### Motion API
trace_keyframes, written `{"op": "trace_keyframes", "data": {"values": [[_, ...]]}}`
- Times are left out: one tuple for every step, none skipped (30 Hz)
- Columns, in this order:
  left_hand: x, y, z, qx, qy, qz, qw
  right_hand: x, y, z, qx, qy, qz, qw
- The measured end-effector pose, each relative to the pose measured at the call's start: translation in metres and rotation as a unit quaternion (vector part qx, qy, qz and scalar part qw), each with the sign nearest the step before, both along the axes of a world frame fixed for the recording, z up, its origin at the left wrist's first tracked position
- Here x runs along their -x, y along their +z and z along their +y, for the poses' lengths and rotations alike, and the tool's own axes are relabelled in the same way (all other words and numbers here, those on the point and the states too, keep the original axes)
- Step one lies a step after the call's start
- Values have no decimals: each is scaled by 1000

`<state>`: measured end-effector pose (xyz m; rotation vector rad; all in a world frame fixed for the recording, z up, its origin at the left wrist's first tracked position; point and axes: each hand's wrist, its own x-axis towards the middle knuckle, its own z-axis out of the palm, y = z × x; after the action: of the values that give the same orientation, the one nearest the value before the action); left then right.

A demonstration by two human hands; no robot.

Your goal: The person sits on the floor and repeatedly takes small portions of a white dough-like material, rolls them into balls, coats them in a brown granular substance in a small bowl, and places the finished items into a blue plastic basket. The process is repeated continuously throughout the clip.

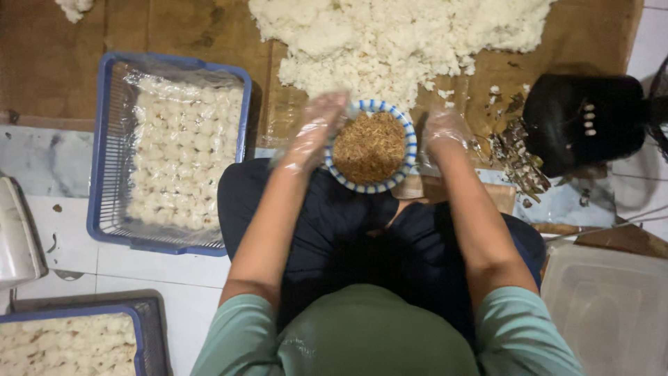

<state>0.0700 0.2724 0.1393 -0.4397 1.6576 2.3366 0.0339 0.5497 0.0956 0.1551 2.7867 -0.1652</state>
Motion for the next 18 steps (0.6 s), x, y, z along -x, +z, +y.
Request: {"op": "trace_keyframes", "data": {"values": [[3, -13, 17, -5, 5, -85, 996, -6, 10, -3, 27, -11, 34, 999], [5, -26, 29, -60, -20, -109, 992, -15, 16, -14, 121, 45, 121, 984], [8, -39, 41, -116, -43, -131, 984, -23, 21, -24, 212, 102, 206, 950], [10, -50, 49, -170, -67, -153, 971, -31, 25, -32, 247, 127, 229, 933], [11, -59, 55, -208, -69, -137, 966, -45, 24, -48, 281, 152, 251, 914], [11, -67, 58, -246, -70, -120, 959, -58, 22, -67, 315, 177, 272, 892], [11, -73, 59, -283, -71, -102, 951, -65, 22, -78, 348, 203, 294, 867], [9, -76, 57, -305, -71, -90, 946, -68, 23, -84, 342, 217, 300, 864], [7, -78, 53, -325, -71, -78, 940, -71, 24, -92, 336, 231, 306, 860], [4, -79, 49, -345, -73, -66, 933, -72, 26, -97, 330, 245, 313, 856], [0, -79, 46, -321, -70, -69, 942, -71, 30, -100, 322, 257, 310, 857], [-4, -78, 43, -297, -66, -74, 950, -69, 35, -103, 314, 270, 306, 857], [-7, -77, 41, -272, -62, -78, 957, -68, 41, -105, 306, 282, 302, 858], [-11, -76, 38, -244, -44, -81, 965, -68, 47, -108, 266, 247, 230, 903], [-14, -76, 35, -216, -25, -83, 973, -68, 52, -110, 223, 211, 157, 939], [-15, -75, 33, -187, -6, -85, 979, -69, 57, -113, 177, 173, 83, 965], [-16, -76, 28, -198, 18, -70, 977, -72, 62, -114, 206, 205, 165, 943], [-17, -76, 22, -209, 42, -57, 975, -75, 64, -115, 234, 234, 244, 912]]}}
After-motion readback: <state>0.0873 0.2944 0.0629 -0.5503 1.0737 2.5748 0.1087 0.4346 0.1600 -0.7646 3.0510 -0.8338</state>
